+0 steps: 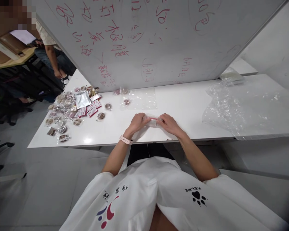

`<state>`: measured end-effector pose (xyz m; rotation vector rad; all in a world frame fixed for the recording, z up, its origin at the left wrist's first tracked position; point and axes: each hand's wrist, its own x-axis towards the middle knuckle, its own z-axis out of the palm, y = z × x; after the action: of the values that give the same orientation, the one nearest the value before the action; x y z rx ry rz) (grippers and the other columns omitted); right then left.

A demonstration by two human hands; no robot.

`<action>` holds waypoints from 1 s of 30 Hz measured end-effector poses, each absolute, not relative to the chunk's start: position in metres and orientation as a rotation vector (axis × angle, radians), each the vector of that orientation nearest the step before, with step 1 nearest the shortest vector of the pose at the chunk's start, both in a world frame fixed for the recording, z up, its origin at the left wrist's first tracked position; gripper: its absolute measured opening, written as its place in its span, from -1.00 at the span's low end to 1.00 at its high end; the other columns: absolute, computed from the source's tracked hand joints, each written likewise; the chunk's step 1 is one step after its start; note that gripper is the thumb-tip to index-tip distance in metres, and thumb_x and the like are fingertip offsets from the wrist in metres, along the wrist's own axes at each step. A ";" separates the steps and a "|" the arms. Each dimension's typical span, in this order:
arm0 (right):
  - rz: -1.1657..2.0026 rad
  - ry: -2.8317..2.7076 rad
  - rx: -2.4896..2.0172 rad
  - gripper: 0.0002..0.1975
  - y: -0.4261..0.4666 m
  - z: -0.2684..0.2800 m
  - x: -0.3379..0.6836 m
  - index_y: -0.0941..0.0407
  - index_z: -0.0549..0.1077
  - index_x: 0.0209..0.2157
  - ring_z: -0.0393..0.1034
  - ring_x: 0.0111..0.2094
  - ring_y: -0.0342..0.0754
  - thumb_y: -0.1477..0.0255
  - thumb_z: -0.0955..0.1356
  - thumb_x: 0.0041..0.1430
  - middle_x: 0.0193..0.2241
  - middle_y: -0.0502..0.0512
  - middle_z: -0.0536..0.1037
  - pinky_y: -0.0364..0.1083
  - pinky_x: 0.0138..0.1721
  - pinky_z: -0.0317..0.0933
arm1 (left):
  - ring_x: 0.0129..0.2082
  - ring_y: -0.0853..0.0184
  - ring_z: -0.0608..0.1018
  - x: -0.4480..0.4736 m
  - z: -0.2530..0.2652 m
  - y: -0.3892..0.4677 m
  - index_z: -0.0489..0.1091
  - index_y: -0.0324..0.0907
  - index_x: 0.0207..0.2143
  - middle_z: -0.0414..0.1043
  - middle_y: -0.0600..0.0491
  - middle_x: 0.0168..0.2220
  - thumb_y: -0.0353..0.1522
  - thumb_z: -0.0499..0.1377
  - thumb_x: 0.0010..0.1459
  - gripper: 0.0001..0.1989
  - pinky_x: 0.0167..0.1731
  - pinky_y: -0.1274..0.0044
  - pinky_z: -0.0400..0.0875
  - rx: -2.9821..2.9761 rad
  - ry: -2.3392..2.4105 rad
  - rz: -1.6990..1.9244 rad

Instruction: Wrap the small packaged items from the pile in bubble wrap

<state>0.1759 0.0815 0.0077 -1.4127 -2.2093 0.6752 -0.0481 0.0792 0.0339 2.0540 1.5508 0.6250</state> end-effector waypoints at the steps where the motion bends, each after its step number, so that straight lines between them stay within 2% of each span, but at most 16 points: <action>1: 0.661 -2.201 -1.405 -0.60 0.084 0.007 0.176 0.09 0.31 -0.43 0.27 -0.32 -0.04 0.11 0.19 0.36 -0.33 0.09 0.44 -0.07 -0.29 0.12 | -0.34 0.24 0.45 -0.047 0.038 0.083 0.39 -0.18 -0.29 0.45 -0.01 -0.33 -0.16 0.21 0.20 -0.74 -0.34 0.45 0.30 2.014 1.539 0.564; 4: 0.702 -2.173 -1.392 -0.62 0.086 0.006 0.176 0.10 0.31 -0.43 0.27 -0.30 -0.05 0.14 0.19 0.36 -0.32 0.10 0.44 -0.08 -0.29 0.13 | -0.41 0.29 0.43 -0.046 0.047 0.094 0.32 -0.17 -0.26 0.43 0.04 -0.34 -0.19 0.25 0.14 -0.74 -0.45 0.50 0.24 1.936 1.469 0.416; 8: 0.836 -2.144 -1.352 -0.67 0.084 0.013 0.182 0.12 0.39 -0.33 0.30 -0.29 -0.05 0.14 0.25 0.31 -0.30 0.09 0.45 -0.09 -0.28 0.15 | -0.47 0.35 0.39 -0.047 0.047 0.096 0.26 -0.15 -0.23 0.39 0.09 -0.41 -0.23 0.17 0.19 -0.79 -0.49 0.54 0.19 1.932 1.309 0.394; 11: 1.025 -2.181 -1.284 -0.60 0.087 0.023 0.190 0.11 0.47 -0.21 0.31 -0.35 -0.07 0.04 0.31 0.22 -0.32 0.05 0.48 -0.11 -0.34 0.13 | -0.45 0.36 0.37 -0.046 0.037 0.080 0.22 -0.14 -0.20 0.37 0.09 -0.38 -0.23 0.09 0.26 -0.82 -0.45 0.54 0.21 2.030 1.246 0.539; 15: 1.124 -2.305 -1.226 -0.53 0.087 0.032 0.199 0.11 0.49 -0.34 0.27 -0.44 -0.10 -0.05 0.39 0.07 -0.44 0.00 0.46 -0.14 -0.41 0.07 | -0.32 0.30 0.42 -0.043 0.023 0.049 0.24 -0.14 -0.18 0.37 0.03 -0.26 -0.22 0.07 0.30 -0.82 -0.32 0.47 0.32 2.091 1.298 0.767; 17: 1.147 -2.247 -1.188 -0.56 0.079 0.031 0.198 0.11 0.49 -0.34 0.30 -0.40 -0.09 -0.01 0.41 0.08 -0.40 0.02 0.49 -0.14 -0.40 0.10 | -0.28 0.27 0.44 -0.038 0.020 0.039 0.26 -0.14 -0.17 0.37 0.01 -0.25 -0.23 0.08 0.30 -0.82 -0.26 0.43 0.36 2.096 1.331 0.839; 20: 1.193 -1.978 -1.184 -0.66 0.057 0.029 0.193 0.07 0.50 -0.16 0.38 -0.33 -0.08 0.12 0.38 0.17 -0.29 0.01 0.55 -0.13 -0.32 0.19 | -0.26 0.26 0.46 -0.026 0.023 0.034 0.29 -0.13 -0.15 0.38 0.01 -0.26 -0.23 0.10 0.30 -0.82 -0.24 0.41 0.40 2.099 1.335 0.908; 23: 1.073 -1.859 -1.227 -0.73 0.041 0.032 0.201 0.05 0.51 -0.16 0.43 -0.31 -0.06 0.19 0.38 0.18 -0.30 0.00 0.58 -0.09 -0.26 0.26 | -0.18 0.25 0.51 -0.011 0.026 0.034 0.27 -0.10 -0.01 0.41 -0.02 -0.15 -0.23 0.09 0.32 -0.76 -0.18 0.39 0.46 2.078 1.345 0.947; 26: 0.814 -1.710 -1.294 -0.75 0.052 0.047 0.246 0.05 0.51 -0.24 0.46 -0.33 -0.03 0.17 0.38 0.20 -0.31 0.04 0.59 -0.05 -0.28 0.33 | 0.05 0.15 0.48 -0.006 0.018 0.030 0.07 -0.08 0.26 0.31 -0.15 0.12 -0.24 0.06 0.34 -0.52 -0.04 0.29 0.47 2.114 1.520 0.948; 28: 0.493 -1.420 -1.375 -0.72 0.084 0.063 0.299 0.07 0.50 -0.21 0.48 -0.24 0.01 0.16 0.37 0.21 -0.21 0.10 0.59 -0.01 -0.21 0.37 | 0.20 0.04 0.38 -0.009 0.006 0.026 -0.05 -0.09 0.34 0.23 -0.21 0.23 -0.25 0.06 0.34 -0.41 0.07 0.16 0.40 2.241 1.653 0.904; 30: 0.230 -1.153 -1.442 -0.60 0.133 0.082 0.363 0.13 0.38 0.00 0.42 -0.06 0.06 0.18 0.34 0.24 -0.02 0.25 0.50 0.07 -0.04 0.32 | 0.28 -0.04 0.28 -0.015 -0.007 0.022 -0.09 -0.09 0.37 0.21 -0.21 0.27 -0.28 0.06 0.33 -0.37 0.14 0.08 0.31 2.375 1.728 0.840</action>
<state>0.3625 0.1328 0.0818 -1.4421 -1.1529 0.2298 -0.0151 0.0220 -0.0065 2.3752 1.7279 0.8402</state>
